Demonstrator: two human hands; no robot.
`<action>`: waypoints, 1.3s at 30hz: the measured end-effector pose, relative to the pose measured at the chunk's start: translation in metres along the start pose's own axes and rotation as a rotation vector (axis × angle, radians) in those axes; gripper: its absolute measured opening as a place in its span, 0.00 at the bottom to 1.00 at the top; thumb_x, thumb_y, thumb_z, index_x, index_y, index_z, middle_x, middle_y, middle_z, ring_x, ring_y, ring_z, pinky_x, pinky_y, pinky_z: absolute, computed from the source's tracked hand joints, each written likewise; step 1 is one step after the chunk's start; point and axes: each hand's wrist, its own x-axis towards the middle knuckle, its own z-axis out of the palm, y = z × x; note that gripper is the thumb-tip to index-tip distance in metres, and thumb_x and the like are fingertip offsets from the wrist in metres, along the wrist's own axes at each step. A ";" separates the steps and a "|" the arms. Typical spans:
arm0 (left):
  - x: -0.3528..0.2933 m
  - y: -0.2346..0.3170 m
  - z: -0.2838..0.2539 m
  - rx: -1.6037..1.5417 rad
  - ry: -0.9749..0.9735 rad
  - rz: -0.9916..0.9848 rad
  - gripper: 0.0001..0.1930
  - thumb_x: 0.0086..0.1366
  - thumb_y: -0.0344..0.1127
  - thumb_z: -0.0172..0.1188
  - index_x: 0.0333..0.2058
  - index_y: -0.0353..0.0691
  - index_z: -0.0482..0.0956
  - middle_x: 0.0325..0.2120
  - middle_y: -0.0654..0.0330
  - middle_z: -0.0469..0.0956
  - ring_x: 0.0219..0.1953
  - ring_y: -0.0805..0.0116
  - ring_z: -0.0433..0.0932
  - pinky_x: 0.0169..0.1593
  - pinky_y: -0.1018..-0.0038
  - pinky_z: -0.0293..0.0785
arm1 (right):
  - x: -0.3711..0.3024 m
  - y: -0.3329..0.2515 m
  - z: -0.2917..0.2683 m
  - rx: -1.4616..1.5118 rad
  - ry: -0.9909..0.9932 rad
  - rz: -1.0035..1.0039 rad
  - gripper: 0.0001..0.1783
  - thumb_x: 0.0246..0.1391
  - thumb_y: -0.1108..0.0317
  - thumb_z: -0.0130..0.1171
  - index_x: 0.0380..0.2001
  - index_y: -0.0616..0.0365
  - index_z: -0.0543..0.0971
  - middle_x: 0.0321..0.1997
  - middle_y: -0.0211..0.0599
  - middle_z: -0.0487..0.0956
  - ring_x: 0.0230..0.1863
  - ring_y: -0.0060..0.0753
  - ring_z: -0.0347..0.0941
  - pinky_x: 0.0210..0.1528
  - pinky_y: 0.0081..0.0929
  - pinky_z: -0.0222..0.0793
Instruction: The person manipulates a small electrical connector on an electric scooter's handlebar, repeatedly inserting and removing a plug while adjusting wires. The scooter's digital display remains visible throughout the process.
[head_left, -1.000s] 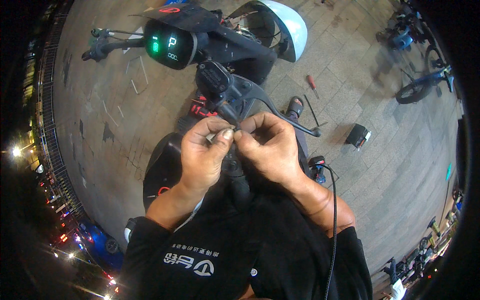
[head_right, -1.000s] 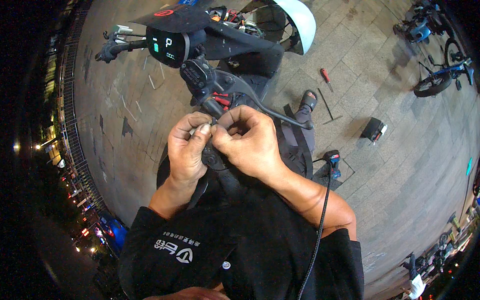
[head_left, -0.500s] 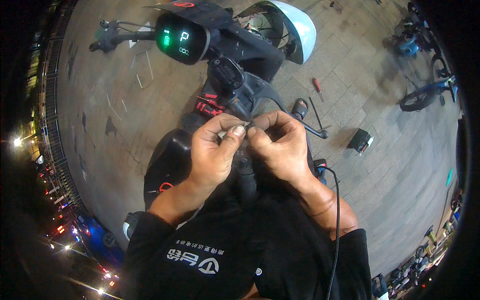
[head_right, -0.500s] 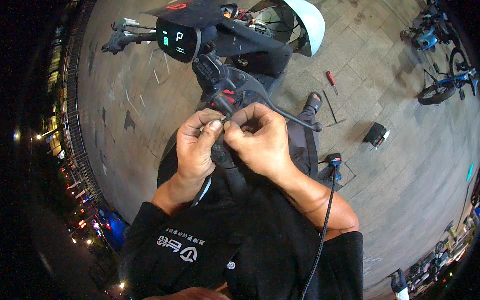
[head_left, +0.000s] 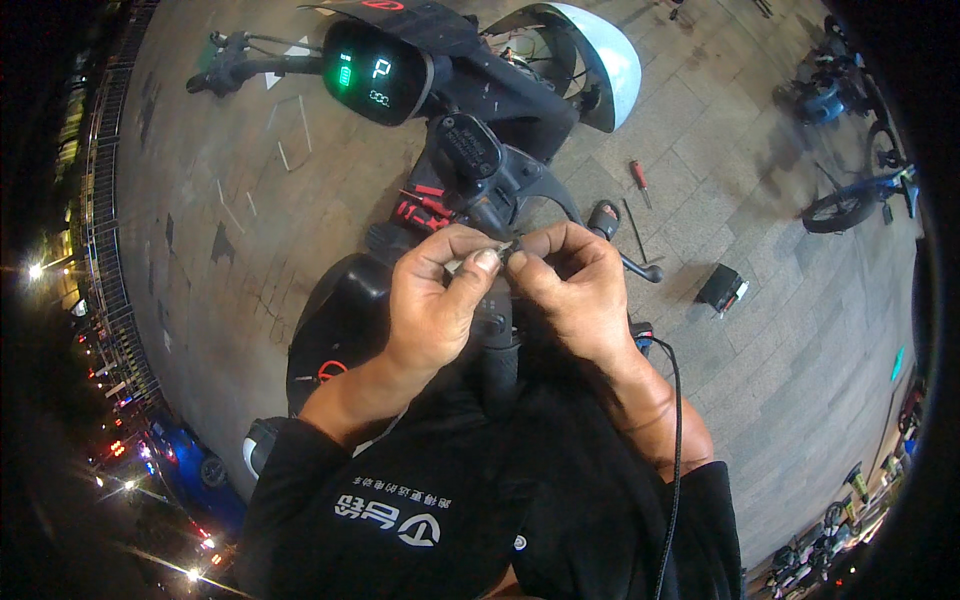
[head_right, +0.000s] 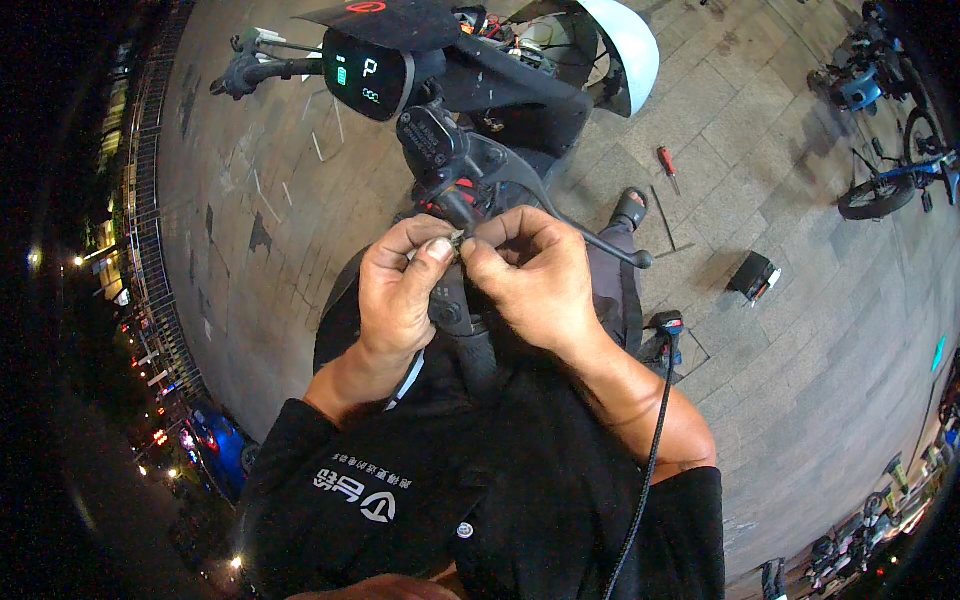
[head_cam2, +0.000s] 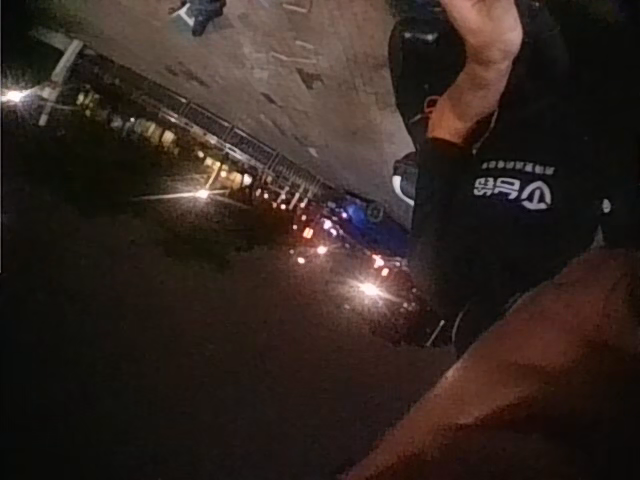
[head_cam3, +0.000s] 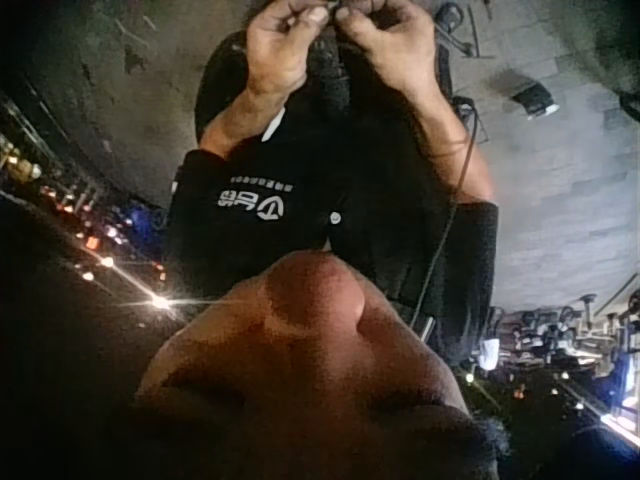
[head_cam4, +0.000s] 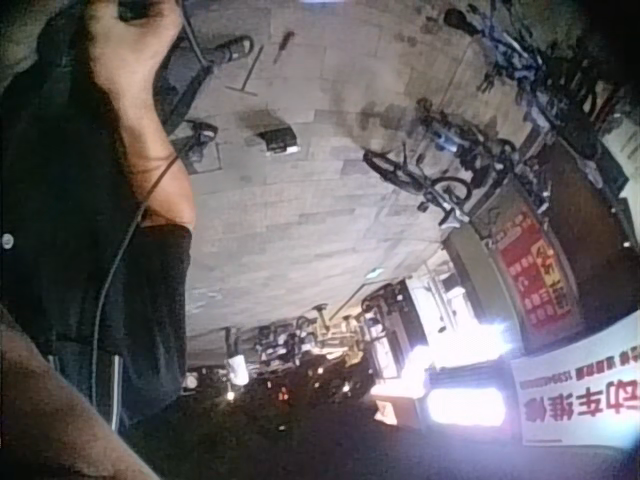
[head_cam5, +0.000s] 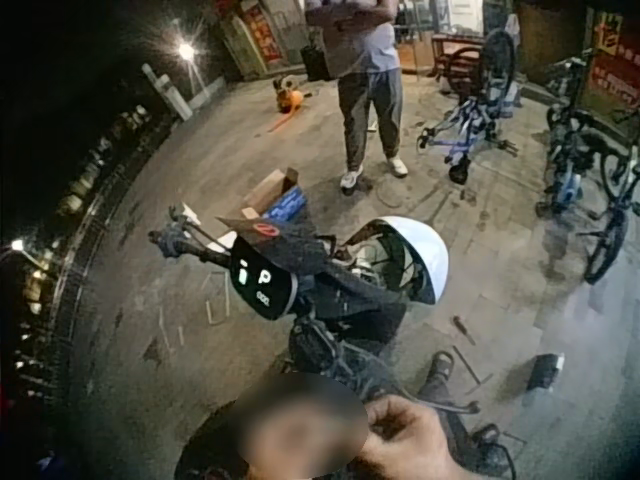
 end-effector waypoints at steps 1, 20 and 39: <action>0.000 0.000 0.000 -0.004 0.000 0.001 0.06 0.64 0.27 0.57 0.37 0.31 0.77 0.34 0.63 0.76 0.35 0.80 0.73 0.42 0.82 0.68 | 0.001 0.000 -0.001 0.006 -0.018 0.000 0.06 0.51 0.74 0.63 0.29 0.64 0.76 0.25 0.28 0.77 0.26 0.14 0.71 0.29 0.14 0.68; 0.006 -0.001 -0.004 0.096 -0.028 0.073 0.04 0.63 0.27 0.57 0.33 0.33 0.78 0.27 0.67 0.74 0.30 0.82 0.67 0.35 0.83 0.63 | 0.002 -0.006 -0.010 0.000 -0.121 0.028 0.06 0.53 0.74 0.63 0.32 0.64 0.77 0.29 0.29 0.79 0.30 0.16 0.73 0.35 0.16 0.70; 0.009 0.004 -0.006 0.103 -0.049 0.033 0.02 0.63 0.26 0.56 0.32 0.34 0.77 0.26 0.69 0.71 0.29 0.84 0.65 0.33 0.84 0.61 | 0.010 -0.010 -0.012 -0.061 -0.162 0.030 0.05 0.52 0.74 0.63 0.31 0.64 0.78 0.28 0.29 0.79 0.29 0.17 0.72 0.34 0.16 0.70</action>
